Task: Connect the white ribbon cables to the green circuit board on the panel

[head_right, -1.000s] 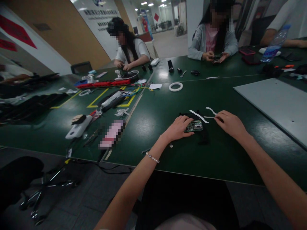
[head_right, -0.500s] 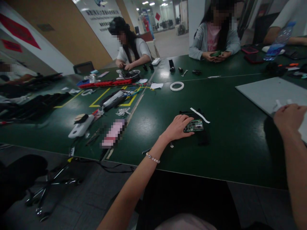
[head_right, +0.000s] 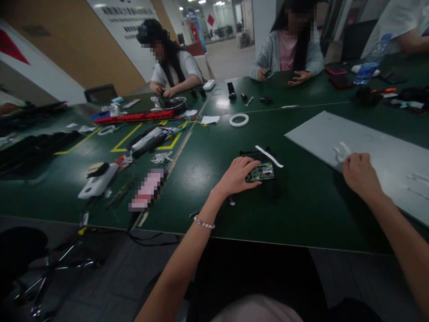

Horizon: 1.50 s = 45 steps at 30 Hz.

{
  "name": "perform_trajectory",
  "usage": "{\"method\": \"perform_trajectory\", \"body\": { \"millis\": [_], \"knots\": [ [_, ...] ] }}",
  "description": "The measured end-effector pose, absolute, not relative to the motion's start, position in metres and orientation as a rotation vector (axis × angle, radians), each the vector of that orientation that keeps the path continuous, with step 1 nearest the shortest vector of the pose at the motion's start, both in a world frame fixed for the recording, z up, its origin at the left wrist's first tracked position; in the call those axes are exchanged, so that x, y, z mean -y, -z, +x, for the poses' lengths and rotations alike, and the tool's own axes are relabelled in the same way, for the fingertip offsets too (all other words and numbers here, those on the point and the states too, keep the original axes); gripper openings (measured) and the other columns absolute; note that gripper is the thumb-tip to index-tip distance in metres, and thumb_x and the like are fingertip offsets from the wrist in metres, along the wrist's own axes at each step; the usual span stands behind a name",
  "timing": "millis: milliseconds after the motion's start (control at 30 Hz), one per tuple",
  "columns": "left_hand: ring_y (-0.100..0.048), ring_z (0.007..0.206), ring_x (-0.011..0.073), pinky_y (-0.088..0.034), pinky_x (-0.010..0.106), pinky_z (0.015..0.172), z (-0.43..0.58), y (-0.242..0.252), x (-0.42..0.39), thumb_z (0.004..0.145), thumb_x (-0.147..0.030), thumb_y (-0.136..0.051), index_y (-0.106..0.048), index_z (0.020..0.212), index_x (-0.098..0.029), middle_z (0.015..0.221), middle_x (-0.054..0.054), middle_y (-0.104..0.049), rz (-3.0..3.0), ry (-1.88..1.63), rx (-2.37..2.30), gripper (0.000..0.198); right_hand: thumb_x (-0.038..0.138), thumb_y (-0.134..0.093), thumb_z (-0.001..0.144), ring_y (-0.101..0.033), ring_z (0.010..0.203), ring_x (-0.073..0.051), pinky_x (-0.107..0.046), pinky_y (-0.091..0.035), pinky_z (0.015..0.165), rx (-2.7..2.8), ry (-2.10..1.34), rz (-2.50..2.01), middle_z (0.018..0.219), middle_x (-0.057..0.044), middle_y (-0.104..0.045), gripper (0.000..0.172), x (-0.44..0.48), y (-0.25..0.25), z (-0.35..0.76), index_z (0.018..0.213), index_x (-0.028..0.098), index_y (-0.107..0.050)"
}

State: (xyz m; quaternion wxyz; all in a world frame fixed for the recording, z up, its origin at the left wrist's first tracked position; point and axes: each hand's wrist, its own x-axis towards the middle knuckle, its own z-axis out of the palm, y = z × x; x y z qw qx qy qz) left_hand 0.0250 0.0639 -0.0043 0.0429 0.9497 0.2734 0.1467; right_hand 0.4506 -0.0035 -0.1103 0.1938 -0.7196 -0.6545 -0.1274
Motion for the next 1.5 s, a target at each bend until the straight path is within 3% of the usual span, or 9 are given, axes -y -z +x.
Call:
{"method": "perform_trajectory", "body": {
  "millis": [267,433,700,900,1133,1500],
  "knots": [
    [-0.048,0.115,0.0243,-0.037,0.041,0.103,0.005,-0.017,-0.063,0.083,-0.045,-0.059,-0.044,0.129,-0.019,0.124,0.010,-0.051,2.850,-0.581,-0.901,0.055,0.037,-0.032,0.095,-0.051,0.104,-0.025,-0.040,-0.044,0.091,2.015,0.069,-1.753,0.105,-0.016,-0.047,0.027,0.018,0.092,0.361,0.097,0.014,-0.047],
    [-0.049,0.113,0.0236,-0.038,0.040,0.102,-0.017,-0.035,-0.059,0.081,-0.044,-0.062,-0.045,0.129,-0.020,0.123,0.009,-0.052,2.849,-0.564,-0.919,0.056,0.035,-0.030,0.097,-0.047,0.119,-0.028,-0.044,-0.042,0.100,2.090,-0.096,-1.676,0.112,-0.016,-0.046,0.027,0.035,0.078,0.322,0.098,0.015,-0.049],
    [-0.049,0.113,0.0247,-0.039,0.041,0.100,-0.029,-0.054,-0.060,0.082,-0.044,-0.060,-0.047,0.127,-0.020,0.122,0.009,-0.052,2.845,-0.560,-0.935,0.053,0.034,-0.029,0.099,-0.042,0.126,-0.026,-0.047,-0.036,0.107,2.221,-0.338,-1.513,0.122,-0.014,-0.043,0.024,0.059,0.063,0.282,0.102,0.019,-0.047],
    [-0.050,0.112,0.0247,-0.039,0.041,0.099,-0.009,-0.042,-0.061,0.082,-0.045,-0.061,-0.047,0.128,-0.020,0.121,0.010,-0.054,2.856,-0.518,-0.811,0.054,0.031,-0.030,0.099,-0.052,0.111,-0.022,-0.045,-0.044,0.097,2.276,-0.556,-1.332,0.123,-0.012,-0.046,0.020,0.073,0.051,0.269,0.106,0.021,-0.045],
    [-0.050,0.112,0.0255,-0.040,0.041,0.098,0.021,-0.021,-0.071,0.081,-0.046,-0.061,-0.049,0.126,-0.020,0.121,0.011,-0.054,2.843,-0.487,-0.728,0.053,0.025,-0.033,0.098,-0.053,0.106,-0.019,-0.038,-0.046,0.093,2.406,-0.707,-1.101,0.122,-0.011,-0.047,0.014,0.086,0.040,0.266,0.101,0.020,-0.046],
    [-0.051,0.113,0.0247,-0.039,0.041,0.098,0.066,0.007,-0.073,0.082,-0.046,-0.061,-0.050,0.126,-0.020,0.120,0.010,-0.055,2.863,-0.354,-0.633,0.052,0.019,-0.034,0.096,-0.055,0.101,-0.019,-0.034,-0.050,0.082,2.537,-0.466,-0.996,0.120,-0.014,-0.047,0.016,0.089,0.037,0.251,0.102,0.016,-0.048]
  ]
}}
